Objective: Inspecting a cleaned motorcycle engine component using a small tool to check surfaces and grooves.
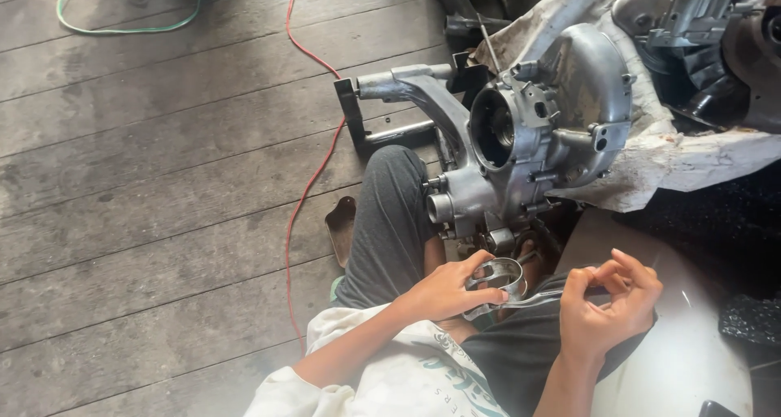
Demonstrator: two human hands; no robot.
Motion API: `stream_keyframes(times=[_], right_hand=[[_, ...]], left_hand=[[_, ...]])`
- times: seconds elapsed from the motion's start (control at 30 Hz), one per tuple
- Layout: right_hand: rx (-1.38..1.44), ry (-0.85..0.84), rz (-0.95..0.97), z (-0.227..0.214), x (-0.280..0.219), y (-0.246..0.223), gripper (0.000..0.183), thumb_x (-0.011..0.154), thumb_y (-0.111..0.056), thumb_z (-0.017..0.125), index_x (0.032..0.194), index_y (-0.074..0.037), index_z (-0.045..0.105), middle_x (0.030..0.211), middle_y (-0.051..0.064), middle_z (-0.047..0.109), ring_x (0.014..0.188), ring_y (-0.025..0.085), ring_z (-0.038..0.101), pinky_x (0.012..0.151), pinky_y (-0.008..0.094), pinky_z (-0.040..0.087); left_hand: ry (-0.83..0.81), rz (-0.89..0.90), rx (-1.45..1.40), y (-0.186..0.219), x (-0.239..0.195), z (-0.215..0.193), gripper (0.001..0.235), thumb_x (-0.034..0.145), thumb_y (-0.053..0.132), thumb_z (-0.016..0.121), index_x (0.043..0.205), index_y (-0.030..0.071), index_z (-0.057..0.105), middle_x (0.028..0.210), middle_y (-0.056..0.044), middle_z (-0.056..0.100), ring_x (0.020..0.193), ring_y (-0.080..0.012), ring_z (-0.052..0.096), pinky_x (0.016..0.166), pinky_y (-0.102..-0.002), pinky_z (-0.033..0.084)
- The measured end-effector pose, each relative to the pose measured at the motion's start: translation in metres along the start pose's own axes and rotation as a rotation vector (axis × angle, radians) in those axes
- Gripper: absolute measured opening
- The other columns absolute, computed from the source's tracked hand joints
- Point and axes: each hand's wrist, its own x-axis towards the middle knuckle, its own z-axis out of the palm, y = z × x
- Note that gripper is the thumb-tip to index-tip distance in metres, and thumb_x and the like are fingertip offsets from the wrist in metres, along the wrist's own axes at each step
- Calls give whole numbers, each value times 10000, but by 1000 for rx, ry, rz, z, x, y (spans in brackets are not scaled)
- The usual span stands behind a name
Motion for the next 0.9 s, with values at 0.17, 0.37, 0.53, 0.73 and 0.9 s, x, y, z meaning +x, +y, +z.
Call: stream_keyframes(times=[0.17,0.37,0.53,0.73,0.9], right_hand=[[-108,70,-52,-11,-12,8,386,902,218,622,1242,58,531,1001,168,510,764,208,494,770,338,553],[-78,-215,-113,-24,-6,-5,493,699,-9,866,1146,1,658,1005,110,659,824,199,559,752,308,483],[-128,-315,-54,-30,-5,7,718,511,-410,909,1107,-68,700,911,28,648,817,165,508,768,297,434],[-93,-282,30,-24,-6,9,397,721,-232,836,1044,-43,704,750,33,565,704,156,487,640,284,381],[-71,-273,-65,-12,-8,16,248,904,50,867,1091,35,705,764,64,609,703,182,514,724,305,422]], left_hand=[[-6,53,-33,-6,7,4,812,725,570,613,1401,134,499,1303,-173,669,1198,-347,651,973,-432,491],[24,89,-197,0,18,-31,729,809,472,636,1432,137,461,1154,-157,655,837,-233,698,670,-304,561],[17,43,-198,7,19,-43,725,800,440,665,1429,140,466,1148,-82,602,768,-173,612,655,-277,499],[-85,63,-38,11,23,-15,740,783,610,576,1345,130,544,1185,-113,705,936,-229,685,795,-328,535],[-85,3,8,26,7,-7,938,695,749,449,1393,129,543,1232,-131,711,1083,-300,692,872,-389,506]])
